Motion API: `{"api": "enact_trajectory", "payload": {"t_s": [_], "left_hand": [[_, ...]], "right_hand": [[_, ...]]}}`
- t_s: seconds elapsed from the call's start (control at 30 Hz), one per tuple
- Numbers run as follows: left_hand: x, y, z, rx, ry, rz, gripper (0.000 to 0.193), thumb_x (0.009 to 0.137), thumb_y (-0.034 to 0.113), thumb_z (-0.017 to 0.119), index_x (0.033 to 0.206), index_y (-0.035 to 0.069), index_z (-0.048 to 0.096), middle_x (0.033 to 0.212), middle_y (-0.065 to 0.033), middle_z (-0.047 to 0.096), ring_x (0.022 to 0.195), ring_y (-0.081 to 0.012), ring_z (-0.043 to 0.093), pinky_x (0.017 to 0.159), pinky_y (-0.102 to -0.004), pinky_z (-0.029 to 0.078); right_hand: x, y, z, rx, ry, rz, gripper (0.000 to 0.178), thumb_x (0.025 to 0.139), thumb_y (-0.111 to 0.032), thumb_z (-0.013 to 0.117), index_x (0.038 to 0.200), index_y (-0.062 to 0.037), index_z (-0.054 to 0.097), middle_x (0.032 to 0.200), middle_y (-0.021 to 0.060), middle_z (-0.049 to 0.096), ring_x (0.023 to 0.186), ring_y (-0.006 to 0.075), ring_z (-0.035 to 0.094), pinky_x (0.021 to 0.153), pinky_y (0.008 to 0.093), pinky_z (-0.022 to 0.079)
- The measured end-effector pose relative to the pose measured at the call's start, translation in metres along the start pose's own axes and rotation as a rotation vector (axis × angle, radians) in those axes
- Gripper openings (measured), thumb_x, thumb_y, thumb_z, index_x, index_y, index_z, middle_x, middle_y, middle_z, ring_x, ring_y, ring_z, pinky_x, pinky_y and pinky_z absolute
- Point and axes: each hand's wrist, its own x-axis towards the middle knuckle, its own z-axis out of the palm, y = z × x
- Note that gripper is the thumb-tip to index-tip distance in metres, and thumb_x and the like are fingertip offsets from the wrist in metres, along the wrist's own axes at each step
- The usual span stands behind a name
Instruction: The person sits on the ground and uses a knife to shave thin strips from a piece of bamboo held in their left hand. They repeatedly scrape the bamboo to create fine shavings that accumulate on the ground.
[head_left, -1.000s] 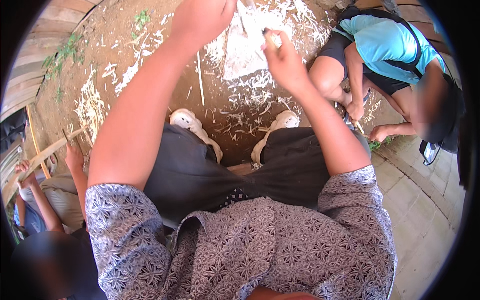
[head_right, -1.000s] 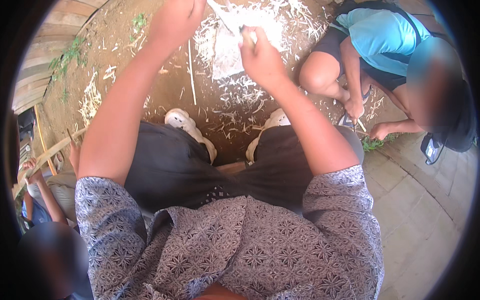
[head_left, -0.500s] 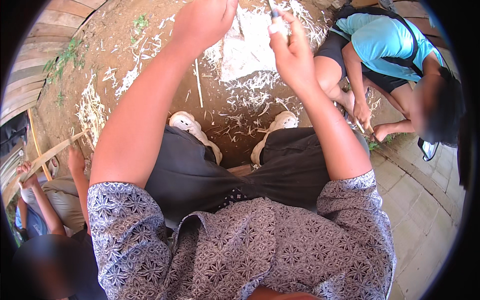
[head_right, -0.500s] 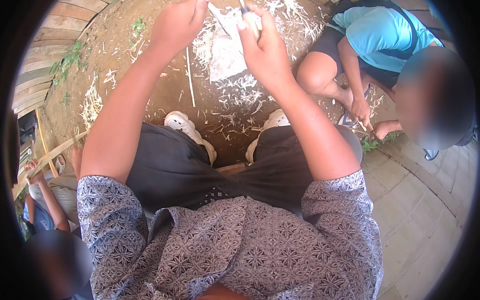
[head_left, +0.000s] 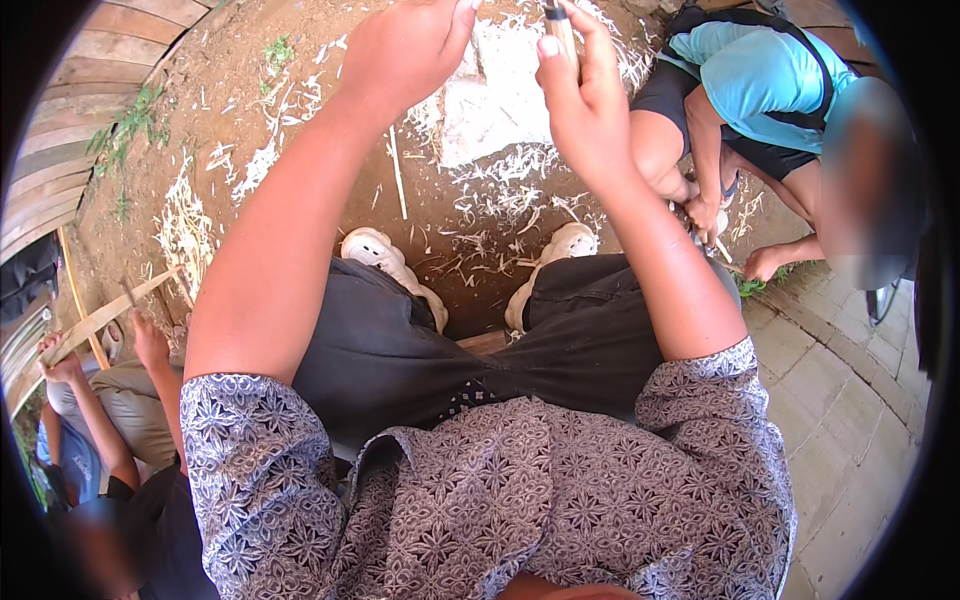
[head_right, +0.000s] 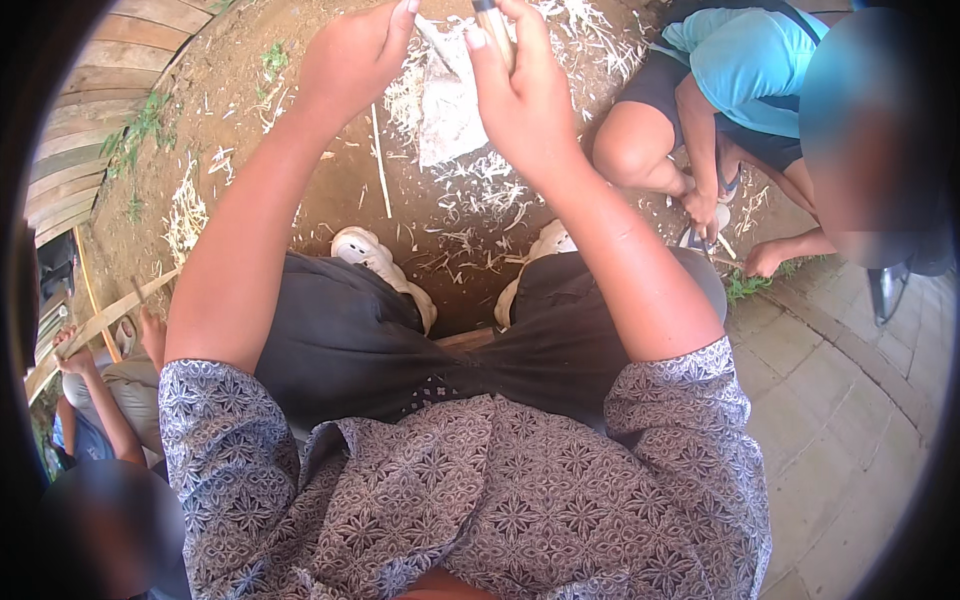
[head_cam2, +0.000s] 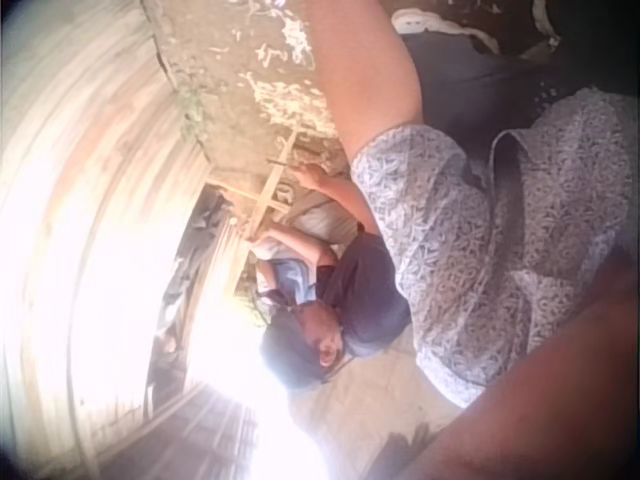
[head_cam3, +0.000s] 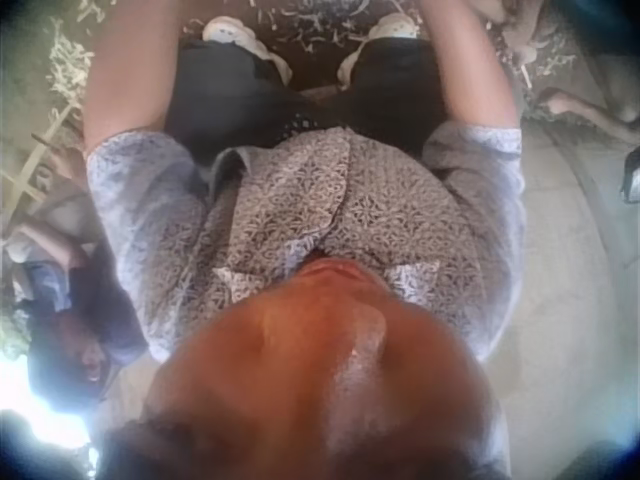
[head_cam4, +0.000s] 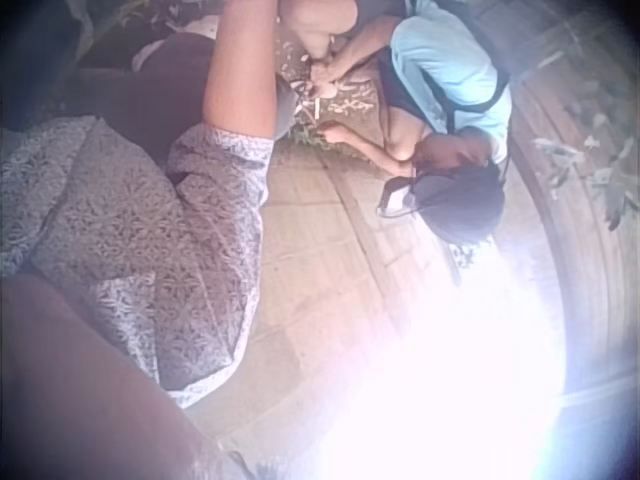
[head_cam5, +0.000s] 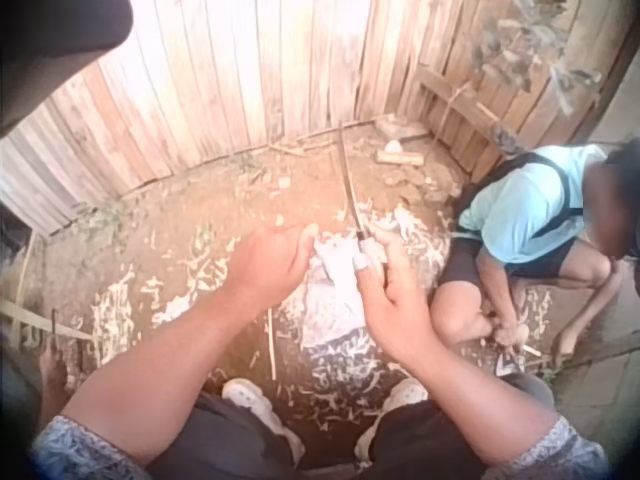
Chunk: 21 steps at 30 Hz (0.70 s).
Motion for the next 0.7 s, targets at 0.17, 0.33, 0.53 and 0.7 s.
{"api": "enact_trajectory", "payload": {"t_s": [0.17, 0.33, 0.53, 0.7], "left_hand": [[0.001, 0.0, 0.004, 0.071, -0.018, 0.112, 0.046, 0.108, 0.039, 0.044, 0.083, 0.005, 0.063, 0.068, -0.0198, 0.063, 0.066, -0.0408, 0.063, 0.062, -0.0517, 0.049], [0.002, 0.004, 0.005, 0.028, -0.047, 0.037, 0.038, 0.104, 0.029, 0.048, 0.084, 0.004, 0.067, 0.078, -0.0257, 0.068, 0.071, -0.0468, 0.066, 0.066, -0.0557, 0.052], [0.004, -0.003, -0.008, 0.056, -0.031, 0.0, 0.036, 0.102, 0.028, 0.047, 0.086, 0.002, 0.066, 0.08, -0.0269, 0.067, 0.076, -0.0473, 0.066, 0.07, -0.0571, 0.051], [0.004, -0.005, -0.014, 0.038, -0.061, -0.014, 0.035, 0.102, 0.028, 0.048, 0.086, 0.002, 0.065, 0.08, -0.0274, 0.067, 0.076, -0.0475, 0.066, 0.07, -0.0576, 0.051]], "right_hand": [[-0.001, 0.039, 0.011, -0.392, -0.361, 0.104, 0.043, 0.104, -0.036, 0.052, 0.138, -0.0104, 0.053, 0.105, 0.0224, 0.072, 0.101, 0.0395, 0.07, 0.088, 0.0448, 0.054], [0.018, 0.044, 0.001, -0.047, -0.091, 0.06, 0.041, 0.104, -0.036, 0.054, 0.135, -0.0088, 0.058, 0.102, 0.0148, 0.073, 0.093, 0.0274, 0.07, 0.085, 0.0385, 0.053], [0.011, 0.0, 0.005, 0.285, -0.139, 0.029, 0.038, 0.104, -0.03, 0.056, 0.133, -0.0059, 0.059, 0.093, 0.0067, 0.071, 0.079, 0.0144, 0.063, 0.077, 0.0319, 0.051], [0.008, -0.009, 0.001, 0.088, -0.09, 0.07, 0.041, 0.105, -0.027, 0.053, 0.139, -0.0047, 0.052, 0.093, 0.011, 0.071, 0.083, 0.0178, 0.066, 0.079, 0.0353, 0.052]]}}
